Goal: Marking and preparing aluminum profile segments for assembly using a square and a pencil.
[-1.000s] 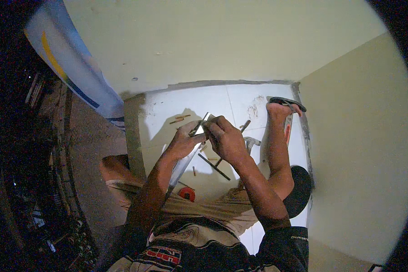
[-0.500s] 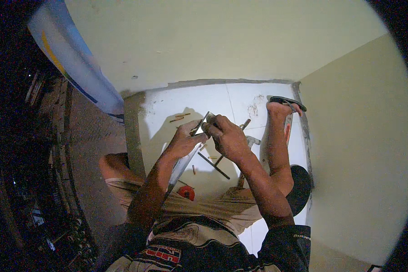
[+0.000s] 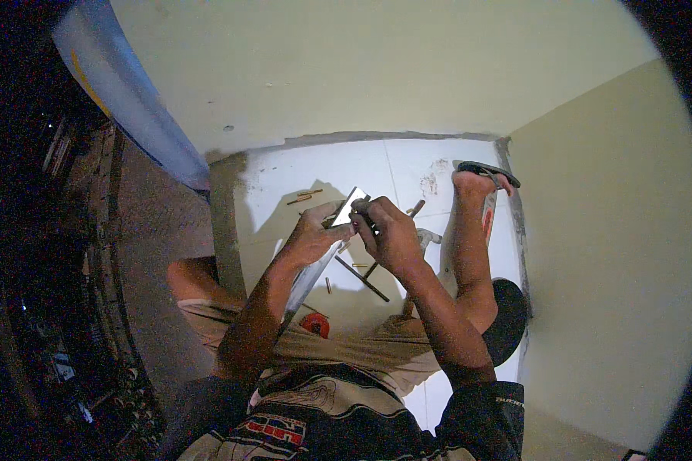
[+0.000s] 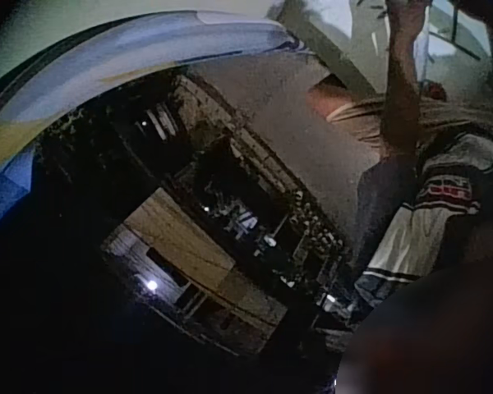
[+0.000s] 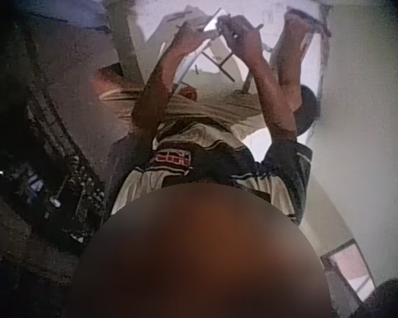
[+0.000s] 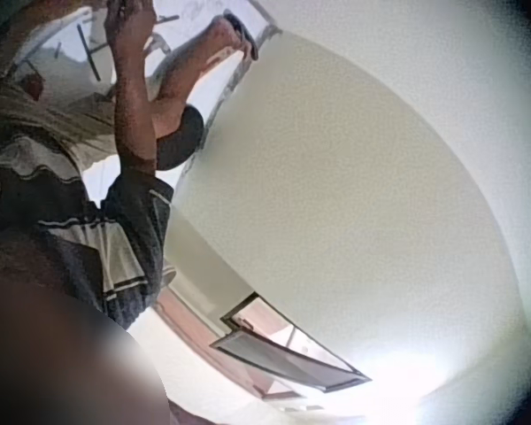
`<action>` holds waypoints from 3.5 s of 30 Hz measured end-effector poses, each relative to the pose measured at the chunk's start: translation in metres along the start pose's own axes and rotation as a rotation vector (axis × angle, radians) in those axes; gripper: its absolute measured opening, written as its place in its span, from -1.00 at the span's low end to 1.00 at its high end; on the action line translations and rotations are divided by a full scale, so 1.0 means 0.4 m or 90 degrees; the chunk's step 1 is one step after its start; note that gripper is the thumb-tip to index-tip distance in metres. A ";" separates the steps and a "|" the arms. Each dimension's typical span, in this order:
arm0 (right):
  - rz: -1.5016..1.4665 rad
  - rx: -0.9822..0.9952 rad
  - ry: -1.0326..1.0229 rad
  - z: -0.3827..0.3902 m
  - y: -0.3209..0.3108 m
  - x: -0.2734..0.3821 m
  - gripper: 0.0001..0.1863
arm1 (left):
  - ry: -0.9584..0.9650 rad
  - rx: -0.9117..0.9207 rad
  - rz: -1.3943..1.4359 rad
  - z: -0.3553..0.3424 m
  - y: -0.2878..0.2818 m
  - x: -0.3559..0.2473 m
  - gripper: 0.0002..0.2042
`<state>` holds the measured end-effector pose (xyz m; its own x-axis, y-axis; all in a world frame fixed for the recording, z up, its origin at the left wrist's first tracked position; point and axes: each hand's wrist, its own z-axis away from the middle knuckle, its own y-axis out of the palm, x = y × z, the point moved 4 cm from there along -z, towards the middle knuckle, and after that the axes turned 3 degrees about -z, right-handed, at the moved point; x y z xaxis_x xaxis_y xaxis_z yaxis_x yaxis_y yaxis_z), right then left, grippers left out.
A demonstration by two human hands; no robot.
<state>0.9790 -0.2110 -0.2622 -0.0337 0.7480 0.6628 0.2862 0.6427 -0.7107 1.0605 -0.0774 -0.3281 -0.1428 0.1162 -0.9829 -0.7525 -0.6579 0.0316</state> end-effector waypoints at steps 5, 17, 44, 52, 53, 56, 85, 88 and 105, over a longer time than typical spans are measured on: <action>0.154 0.040 -0.082 -0.007 -0.011 0.026 -0.76 | 0.018 -0.032 0.000 0.008 0.002 -0.006 -0.64; 0.060 0.047 -0.069 -0.013 -0.014 0.021 -0.78 | -0.009 -0.020 0.010 0.004 0.001 0.014 -0.59; 0.261 0.105 0.028 0.013 -0.028 0.024 -0.54 | -0.053 0.014 -0.018 0.004 0.005 0.012 -0.50; 0.205 0.088 0.039 0.006 -0.030 0.045 -0.58 | -0.049 0.011 -0.025 0.000 0.012 0.016 -0.56; 0.206 0.089 0.041 0.008 -0.030 0.037 -0.58 | -0.050 0.013 -0.025 0.000 0.017 0.018 -0.56; 0.346 0.202 0.079 0.013 -0.010 0.009 -0.56 | -0.049 0.010 0.031 -0.004 0.018 0.032 -0.57; 0.196 0.034 0.032 0.032 -0.016 0.013 -0.69 | -0.022 0.012 0.042 -0.022 0.033 0.057 -0.52; 0.210 0.040 0.033 0.029 -0.009 0.008 -0.71 | 0.005 0.017 0.046 -0.026 0.038 0.067 -0.54; 0.289 0.012 0.017 0.031 0.022 -0.027 -0.74 | 0.049 -0.038 0.000 -0.039 0.053 0.089 -0.52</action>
<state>0.9700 -0.2116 -0.2785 0.1166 0.9503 0.2887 0.2483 0.2535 -0.9349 1.0496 -0.0987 -0.3653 -0.0911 0.0611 -0.9940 -0.7124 -0.7014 0.0222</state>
